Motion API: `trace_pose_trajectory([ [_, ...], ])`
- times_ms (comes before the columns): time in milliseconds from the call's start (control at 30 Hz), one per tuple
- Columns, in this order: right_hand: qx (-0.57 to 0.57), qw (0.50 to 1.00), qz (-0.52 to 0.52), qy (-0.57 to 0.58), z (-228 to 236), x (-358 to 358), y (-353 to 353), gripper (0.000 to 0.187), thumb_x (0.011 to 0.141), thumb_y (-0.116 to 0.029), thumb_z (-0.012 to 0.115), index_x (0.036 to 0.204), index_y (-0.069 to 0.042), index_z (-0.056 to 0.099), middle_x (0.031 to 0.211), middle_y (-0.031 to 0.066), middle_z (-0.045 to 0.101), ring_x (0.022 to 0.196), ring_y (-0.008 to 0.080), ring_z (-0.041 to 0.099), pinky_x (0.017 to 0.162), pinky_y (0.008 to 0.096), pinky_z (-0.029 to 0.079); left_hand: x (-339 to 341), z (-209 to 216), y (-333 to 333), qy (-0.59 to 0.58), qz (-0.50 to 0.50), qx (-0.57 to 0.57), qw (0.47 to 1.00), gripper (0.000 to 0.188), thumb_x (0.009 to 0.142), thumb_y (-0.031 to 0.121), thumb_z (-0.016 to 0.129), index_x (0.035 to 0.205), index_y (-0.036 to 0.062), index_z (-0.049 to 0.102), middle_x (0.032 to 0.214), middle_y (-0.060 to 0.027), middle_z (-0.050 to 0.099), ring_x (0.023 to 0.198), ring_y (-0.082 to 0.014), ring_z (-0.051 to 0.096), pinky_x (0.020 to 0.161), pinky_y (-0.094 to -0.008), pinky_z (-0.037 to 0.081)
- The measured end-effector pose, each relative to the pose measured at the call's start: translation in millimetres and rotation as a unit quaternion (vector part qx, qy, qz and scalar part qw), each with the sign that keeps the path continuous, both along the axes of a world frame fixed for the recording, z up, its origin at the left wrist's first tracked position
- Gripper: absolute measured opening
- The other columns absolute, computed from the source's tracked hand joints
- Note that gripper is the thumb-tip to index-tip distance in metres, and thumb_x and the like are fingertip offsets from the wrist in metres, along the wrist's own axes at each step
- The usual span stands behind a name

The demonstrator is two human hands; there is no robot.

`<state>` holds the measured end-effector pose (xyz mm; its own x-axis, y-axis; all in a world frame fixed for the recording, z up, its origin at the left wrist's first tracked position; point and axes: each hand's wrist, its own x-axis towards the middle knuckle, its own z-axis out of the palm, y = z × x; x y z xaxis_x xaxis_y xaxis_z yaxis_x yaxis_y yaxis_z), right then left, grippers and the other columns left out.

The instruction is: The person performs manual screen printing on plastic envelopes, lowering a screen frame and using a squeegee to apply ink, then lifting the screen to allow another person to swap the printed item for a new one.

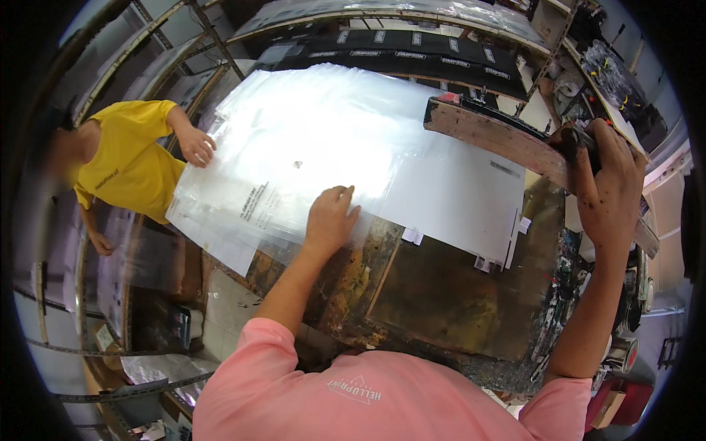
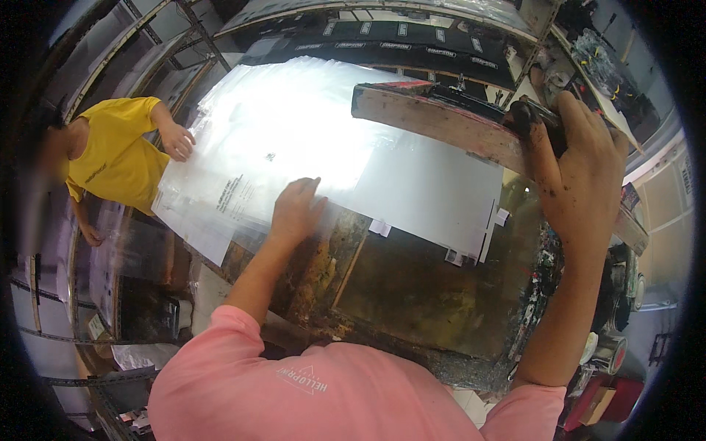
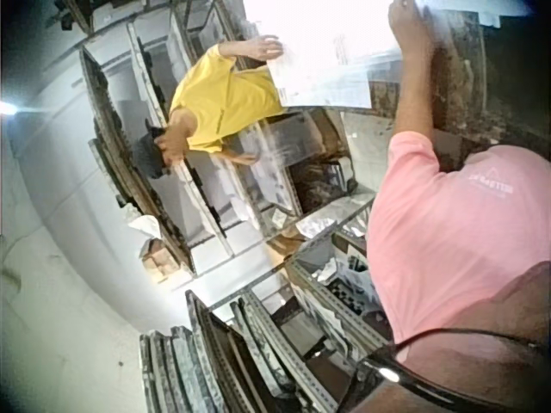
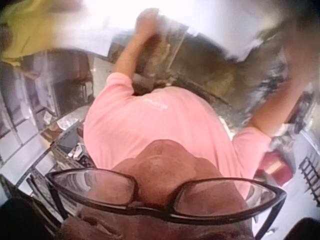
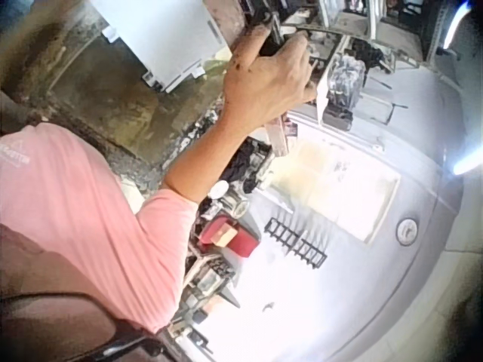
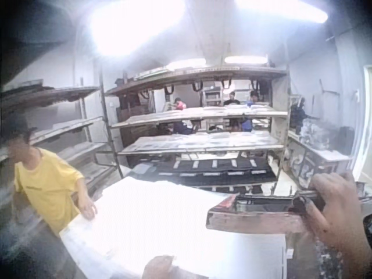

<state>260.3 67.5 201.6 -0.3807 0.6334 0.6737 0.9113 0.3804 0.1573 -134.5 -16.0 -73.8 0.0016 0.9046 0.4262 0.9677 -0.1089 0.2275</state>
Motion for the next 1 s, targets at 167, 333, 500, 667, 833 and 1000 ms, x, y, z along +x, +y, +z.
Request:
trace_pose_trajectory([
  [167, 0.012, 1.000, 0.022, 0.009, -1, 1, 5, 0.045, 0.098, -0.036, 0.062, 0.122, 0.002, 0.065, 0.110, 0.0221, 0.070, 0.103, 0.0414, 0.064, 0.100, 0.0471, 0.041, -27, 10, 23, 0.067, 0.137, -0.102, 0.983, 0.069, 0.087, 0.035, 0.079, 0.139, -0.0056, 0.059, 0.130, -0.0246, 0.064, 0.125, -0.0385, 0.061, 0.106, -0.0470, 0.051],
  [333, -0.028, 0.999, 0.006, 0.023, 9, -5, -1, 0.047, 0.098, -0.036, 0.062, 0.125, 0.002, 0.066, 0.115, 0.0227, 0.071, 0.110, 0.0403, 0.065, 0.102, 0.0474, 0.040, -69, 22, 69, 0.098, 0.251, -0.231, 0.935, 0.045, 0.084, 0.030, 0.080, 0.113, -0.0030, 0.071, 0.117, -0.0229, 0.070, 0.110, -0.0358, 0.070, 0.091, -0.0451, 0.061],
  [500, -0.004, 1.000, 0.009, 0.028, 6, -3, -5, 0.044, 0.097, -0.035, 0.063, 0.123, 0.001, 0.066, 0.114, 0.0209, 0.071, 0.110, 0.0393, 0.064, 0.103, 0.0476, 0.039, -97, -6, 99, 0.201, 0.212, -0.236, 0.927, 0.014, 0.089, 0.010, 0.074, 0.099, 0.0033, 0.079, 0.106, -0.0170, 0.077, 0.099, -0.0303, 0.078, 0.079, -0.0382, 0.065],
  [667, -0.027, 0.998, 0.025, 0.048, 1, -5, -13, 0.043, 0.096, -0.036, 0.065, 0.117, 0.001, 0.064, 0.107, 0.0185, 0.070, 0.106, 0.0381, 0.065, 0.100, 0.0494, 0.041, -121, 7, 102, 0.126, 0.241, -0.184, 0.945, 0.019, 0.095, 0.009, 0.062, 0.105, 0.0069, 0.078, 0.107, -0.0165, 0.077, 0.101, -0.0336, 0.077, 0.086, -0.0455, 0.063],
  [833, -0.069, 0.996, 0.024, 0.043, 8, -9, -8, 0.039, 0.096, -0.033, 0.064, 0.116, 0.000, 0.062, 0.107, 0.0206, 0.068, 0.106, 0.0413, 0.063, 0.096, 0.0478, 0.041, -192, 104, 105, 0.084, 0.208, 0.058, 0.973, 0.020, 0.091, 0.009, 0.056, 0.098, 0.0045, 0.074, 0.103, -0.0231, 0.074, 0.100, -0.0429, 0.071, 0.090, -0.0541, 0.056],
  [1000, -0.021, 0.998, 0.030, 0.053, 10, -3, -2, 0.037, 0.097, -0.037, 0.064, 0.105, -0.001, 0.062, 0.100, 0.0183, 0.069, 0.101, 0.0392, 0.064, 0.091, 0.0479, 0.040, -165, 209, 109, 0.201, 0.160, 0.106, 0.961, 0.014, 0.090, 0.007, 0.058, 0.090, 0.0039, 0.072, 0.095, -0.0232, 0.072, 0.094, -0.0442, 0.071, 0.082, -0.0548, 0.057],
])
